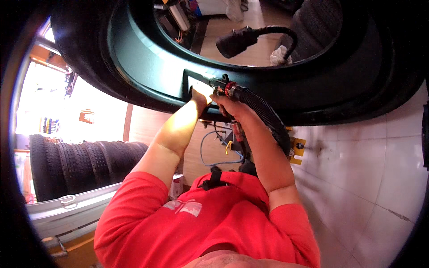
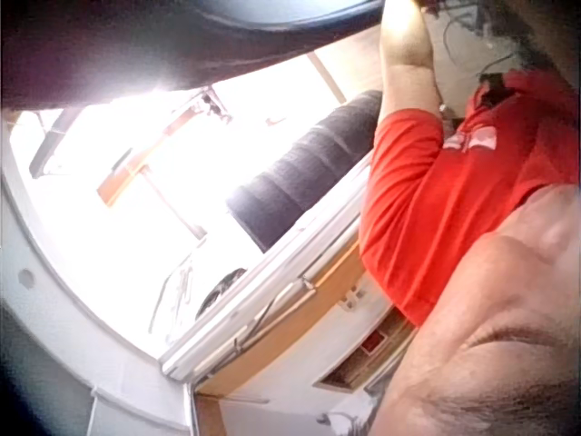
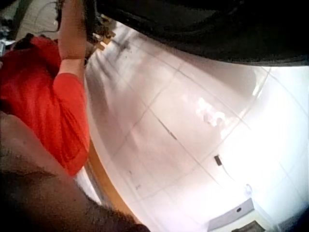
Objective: The person uses a power tool to buff the interior surface of a tire mounted on a stand. They walk to a workbench to retrieve a small part, then return to the tire and apply a component to the buffed area by hand.
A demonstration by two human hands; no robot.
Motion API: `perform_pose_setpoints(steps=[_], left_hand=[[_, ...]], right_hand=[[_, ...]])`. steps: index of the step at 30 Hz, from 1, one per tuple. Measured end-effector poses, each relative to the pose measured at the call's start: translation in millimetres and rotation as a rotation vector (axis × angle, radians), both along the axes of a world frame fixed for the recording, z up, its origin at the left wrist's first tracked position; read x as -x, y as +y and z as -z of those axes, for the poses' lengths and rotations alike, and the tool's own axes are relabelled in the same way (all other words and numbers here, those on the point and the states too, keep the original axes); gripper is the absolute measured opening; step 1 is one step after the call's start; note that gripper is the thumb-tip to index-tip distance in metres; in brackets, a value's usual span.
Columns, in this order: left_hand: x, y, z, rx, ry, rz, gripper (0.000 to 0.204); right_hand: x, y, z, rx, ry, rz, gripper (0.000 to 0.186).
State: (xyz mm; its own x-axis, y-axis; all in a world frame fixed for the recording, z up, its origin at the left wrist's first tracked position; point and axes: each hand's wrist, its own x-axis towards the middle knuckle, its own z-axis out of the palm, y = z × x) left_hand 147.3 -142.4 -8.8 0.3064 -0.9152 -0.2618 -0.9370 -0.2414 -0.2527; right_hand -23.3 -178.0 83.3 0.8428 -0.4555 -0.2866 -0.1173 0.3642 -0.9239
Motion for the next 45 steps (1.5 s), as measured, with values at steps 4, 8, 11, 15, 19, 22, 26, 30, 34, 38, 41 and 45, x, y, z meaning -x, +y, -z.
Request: perform_pose_setpoints(steps=[4,8,11,15,19,22,26,30,34,38,41,45], left_hand=[[-10,-9,-13,-0.057,0.065,-0.05,0.033],[-50,-13,-4,-0.218,0.072,-0.01,0.009],[-48,-41,-14,-0.332,0.085,0.154,0.011],[-52,-33,-34,-0.303,0.047,0.138,0.009],[-54,-44,-43,-0.27,0.049,0.131,0.01],[-58,-60,-46,-0.239,0.061,0.112,0.011],[-60,-74,-49,-0.227,0.07,0.101,0.013],[-58,-79,-55,-0.218,0.054,0.111,0.016],[-59,-71,-58,-0.193,0.07,0.092,0.019],[-37,-49,-54,-0.22,0.063,0.103,0.022],[0,-38,-46,-0.28,0.038,0.112,0.025],[-9,0,-4,-0.051,-0.052,-0.128,0.038]], right_hand=[[25,13,-19,0.026,0.074,-0.019,0.021],[66,-8,32,0.021,0.173,0.286,0.024],[107,-1,16,0.023,0.194,0.3,0.018],[63,42,48,0.228,0.277,0.011,0.032],[79,40,69,0.379,0.343,0.197,0.033],[122,22,72,0.35,0.455,0.452,0.029],[83,52,42,0.54,0.278,0.473,0.027],[57,66,40,0.377,0.044,0.205,0.032],[88,58,43,0.242,0.22,0.044,0.026],[122,31,39,-0.027,0.319,0.392,0.019],[117,2,72,0.285,0.407,0.383,0.037],[28,-19,46,0.03,0.164,0.01,0.033]])
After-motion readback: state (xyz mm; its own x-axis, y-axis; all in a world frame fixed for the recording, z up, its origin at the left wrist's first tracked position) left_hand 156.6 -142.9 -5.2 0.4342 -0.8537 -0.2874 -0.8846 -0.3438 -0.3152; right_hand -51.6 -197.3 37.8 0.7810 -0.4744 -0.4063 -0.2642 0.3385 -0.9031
